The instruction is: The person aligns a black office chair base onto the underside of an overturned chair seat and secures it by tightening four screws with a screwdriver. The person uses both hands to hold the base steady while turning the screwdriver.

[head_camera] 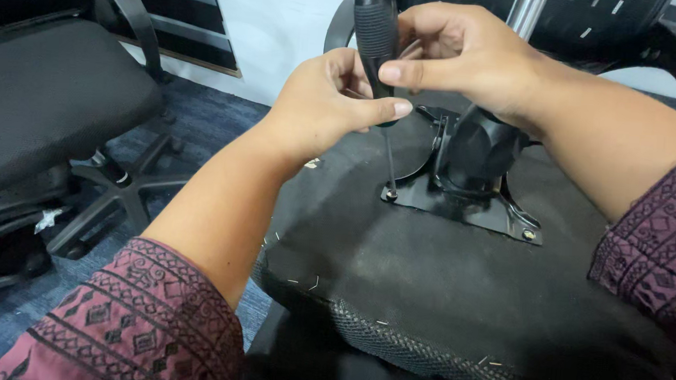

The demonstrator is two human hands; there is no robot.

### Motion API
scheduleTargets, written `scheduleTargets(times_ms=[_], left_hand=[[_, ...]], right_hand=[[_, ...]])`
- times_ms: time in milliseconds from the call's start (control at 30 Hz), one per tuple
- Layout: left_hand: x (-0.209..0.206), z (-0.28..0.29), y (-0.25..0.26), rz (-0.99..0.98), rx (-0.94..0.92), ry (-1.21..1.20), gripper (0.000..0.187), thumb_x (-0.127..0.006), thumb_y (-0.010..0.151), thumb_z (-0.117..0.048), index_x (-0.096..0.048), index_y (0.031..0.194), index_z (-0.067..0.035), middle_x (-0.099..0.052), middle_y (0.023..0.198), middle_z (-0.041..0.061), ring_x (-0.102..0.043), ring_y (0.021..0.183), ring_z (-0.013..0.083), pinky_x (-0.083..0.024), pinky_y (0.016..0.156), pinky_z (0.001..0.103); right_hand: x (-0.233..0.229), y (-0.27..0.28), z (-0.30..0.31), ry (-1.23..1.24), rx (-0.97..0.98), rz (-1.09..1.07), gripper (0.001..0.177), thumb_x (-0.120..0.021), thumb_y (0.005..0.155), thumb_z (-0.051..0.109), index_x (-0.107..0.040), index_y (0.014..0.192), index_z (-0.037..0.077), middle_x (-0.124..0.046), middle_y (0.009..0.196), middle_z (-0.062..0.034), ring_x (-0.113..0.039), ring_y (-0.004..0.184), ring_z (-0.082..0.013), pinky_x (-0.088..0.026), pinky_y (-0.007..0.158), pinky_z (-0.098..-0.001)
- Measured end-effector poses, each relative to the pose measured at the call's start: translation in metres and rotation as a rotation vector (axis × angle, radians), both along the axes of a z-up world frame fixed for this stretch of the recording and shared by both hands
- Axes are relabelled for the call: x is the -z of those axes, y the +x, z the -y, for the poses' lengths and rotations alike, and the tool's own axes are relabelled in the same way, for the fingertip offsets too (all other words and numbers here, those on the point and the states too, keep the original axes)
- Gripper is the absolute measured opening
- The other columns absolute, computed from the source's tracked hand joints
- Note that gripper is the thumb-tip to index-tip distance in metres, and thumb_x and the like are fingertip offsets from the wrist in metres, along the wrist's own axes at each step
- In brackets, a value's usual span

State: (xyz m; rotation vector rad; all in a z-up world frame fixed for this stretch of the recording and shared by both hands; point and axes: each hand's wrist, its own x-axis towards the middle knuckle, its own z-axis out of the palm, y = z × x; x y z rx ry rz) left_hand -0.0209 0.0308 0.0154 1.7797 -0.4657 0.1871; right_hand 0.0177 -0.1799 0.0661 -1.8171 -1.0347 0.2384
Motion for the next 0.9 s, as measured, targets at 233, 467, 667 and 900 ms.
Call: scheduleTargets(times_ms=[233, 467, 667, 900], left_hand=[[-0.005, -0.001, -0.003, -0.077, 0.068, -0.057, 0.029, -0.089, 0.075, -0.019, -0.068, 0.093, -0.008, -0.064, 0.08, -0.005, -0.061, 0.073, 0.006, -0.053, 0.069, 0.023], [-0.009, 0.005, -0.009, -0.143, 0.06, -0.129, 0.04, -0.086, 0.073, -0.019, -0.066, 0.108, -0.011, -0.071, 0.083, -0.006, -0.068, 0.079, 0.0053, -0.057, 0.073, 0.023], [-0.003, 0.017, -0.004, -0.114, -0.177, -0.008, 0.041, -0.091, 0.075, -0.023, -0.067, 0.099, -0.001, -0.068, 0.082, -0.001, -0.065, 0.073, 0.0094, -0.055, 0.068, 0.024], [0.002, 0.009, -0.002, -0.155, -0.065, -0.104, 0.033, -0.08, 0.082, -0.02, -0.07, 0.11, -0.006, -0.075, 0.095, -0.003, -0.071, 0.089, 0.0074, -0.058, 0.078, 0.025]], right_hand=[[-0.002, 0.004, 0.001, 0.006, -0.014, -0.109, 0.038, -0.067, 0.097, 0.024, -0.068, 0.13, 0.004, -0.074, 0.117, -0.0017, -0.067, 0.113, -0.0113, -0.048, 0.107, -0.0292], [0.002, 0.004, 0.001, 0.021, 0.03, -0.08, 0.031, -0.071, 0.097, 0.024, -0.068, 0.122, 0.006, -0.071, 0.111, 0.0011, -0.065, 0.107, -0.0095, -0.049, 0.102, -0.0297], [0.004, 0.004, 0.0, 0.035, 0.016, -0.047, 0.035, -0.071, 0.096, 0.026, -0.064, 0.125, 0.006, -0.068, 0.112, 0.0013, -0.064, 0.108, -0.0086, -0.05, 0.102, -0.0297], [0.006, 0.007, 0.001, -0.021, 0.079, -0.013, 0.035, -0.068, 0.096, 0.026, -0.066, 0.125, 0.007, -0.072, 0.112, 0.0018, -0.067, 0.108, -0.0093, -0.051, 0.101, -0.0283]])
